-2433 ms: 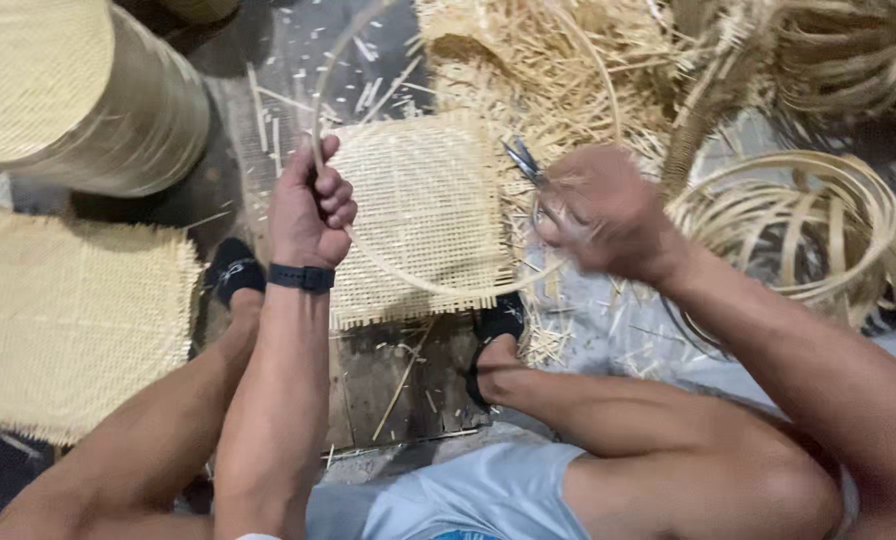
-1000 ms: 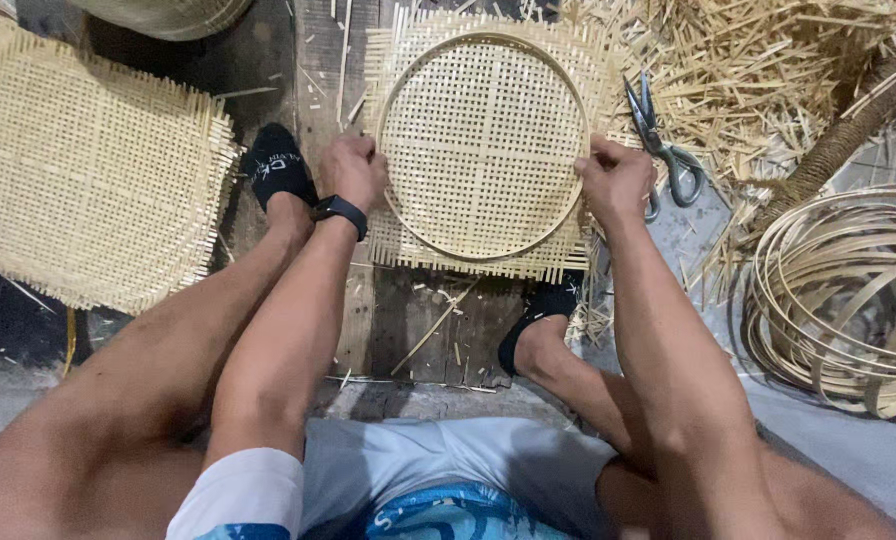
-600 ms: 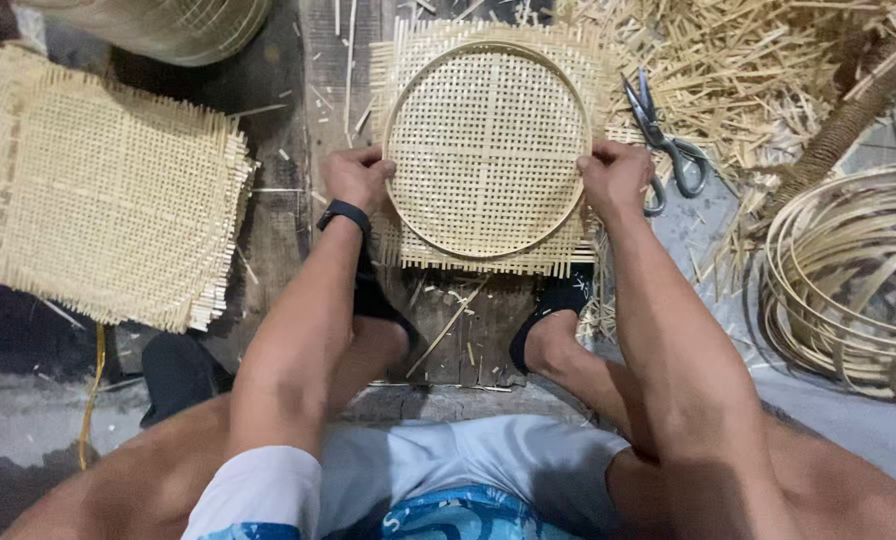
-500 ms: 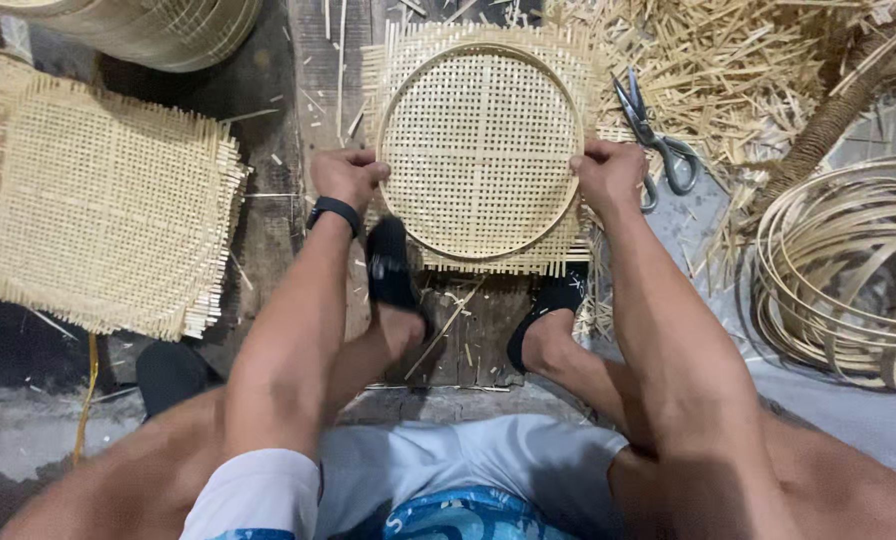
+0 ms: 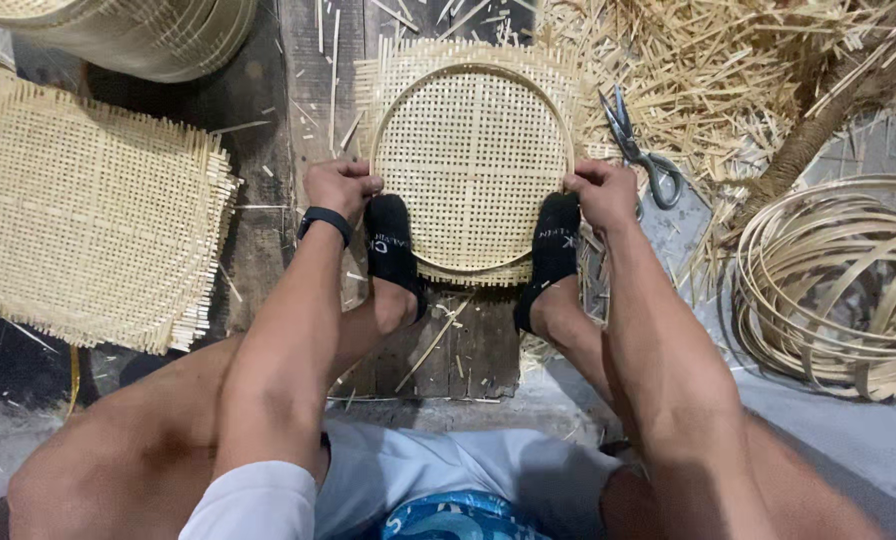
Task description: The person sits on the floor and fits a square woven bamboo mat over a round wooden mold, pressing it into shape. They trim the excess mat around the rim with shears, then press a bamboo hoop ring over the edge to form a round sieve.
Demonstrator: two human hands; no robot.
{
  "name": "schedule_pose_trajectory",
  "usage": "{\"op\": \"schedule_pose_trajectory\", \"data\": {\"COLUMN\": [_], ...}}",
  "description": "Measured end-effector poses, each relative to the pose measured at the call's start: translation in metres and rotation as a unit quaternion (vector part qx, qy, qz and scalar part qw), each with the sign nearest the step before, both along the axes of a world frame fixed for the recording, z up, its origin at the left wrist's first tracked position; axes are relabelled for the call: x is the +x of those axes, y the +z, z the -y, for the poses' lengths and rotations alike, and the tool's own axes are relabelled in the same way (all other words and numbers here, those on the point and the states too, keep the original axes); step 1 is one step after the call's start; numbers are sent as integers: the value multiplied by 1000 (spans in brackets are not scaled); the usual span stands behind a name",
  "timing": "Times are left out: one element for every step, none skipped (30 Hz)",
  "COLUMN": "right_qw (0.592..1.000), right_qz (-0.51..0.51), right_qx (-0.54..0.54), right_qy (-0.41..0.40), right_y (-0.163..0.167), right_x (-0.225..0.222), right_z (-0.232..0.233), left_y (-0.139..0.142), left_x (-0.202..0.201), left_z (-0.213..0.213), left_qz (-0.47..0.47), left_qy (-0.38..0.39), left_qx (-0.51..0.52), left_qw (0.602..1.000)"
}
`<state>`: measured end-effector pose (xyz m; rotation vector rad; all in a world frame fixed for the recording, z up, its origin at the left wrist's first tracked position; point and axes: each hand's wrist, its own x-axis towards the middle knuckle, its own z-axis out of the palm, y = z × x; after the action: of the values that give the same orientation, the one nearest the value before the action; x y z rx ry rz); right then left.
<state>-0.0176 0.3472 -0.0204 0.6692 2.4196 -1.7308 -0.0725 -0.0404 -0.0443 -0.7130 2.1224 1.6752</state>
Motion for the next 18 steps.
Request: {"op": "schedule_pose_trajectory", "data": {"right_qw": [1000,998,994,987,971,948,924,893,849,794,785,774,762,760,754,747,756,763], "right_qz": [-22,-10,3,16,1,-16,-37,-56,-65,-73,-102,-131,-162,-167,-176,-195,-178,-161], "right_qx": [-5,49,102,155,233,310,344,371,373,367,403,438,472,478,484,498,488,479], "right_qy": [8,23,36,47,61,74,162,250,368,480,458,438,413,408,407,395,398,403], "right_y": [-1,0,5,12,20,28,35,39,37,33,29,22,13,5,-2,-8,-9,-8], "right_x": [0,0,1,2,5,8,15,25,30,37,47,55,59,65,71,73,79,79], "right_z": [-3,-2,1,6,17,33,53,77,107,131,143,153,158,161,162,161,161,159], "left_y": [7,15,23,31,39,44,46,45,42,36,30,24,17,12,9,8,6,7], "left_x": [0,-2,-6,-12,-22,-34,-48,-63,-77,-89,-102,-110,-116,-120,-120,-122,-122,-122], "left_z": [1,0,-1,-5,-9,-16,-30,-43,-59,-73,-85,-96,-104,-111,-114,-117,-117,-117], "left_qz": [-5,-9,-12,-16,-19,-24,-99,-170,-235,-314,-390,-374,-359,-339,-261,-197,-121,-127], "left_qy": [-11,-23,-37,-105,-170,-233,-230,-226,-260,-327,-389,-379,-369,-358,-344,-328,-316,-314], "left_qx": [-18,-37,-57,-149,-236,-320,-323,-324,-293,-285,-271,-240,-211,-178,-185,-194,-199,-194], "left_qw": [1000,999,998,983,956,918,913,903,890,844,789,811,831,851,883,903,920,921]}}
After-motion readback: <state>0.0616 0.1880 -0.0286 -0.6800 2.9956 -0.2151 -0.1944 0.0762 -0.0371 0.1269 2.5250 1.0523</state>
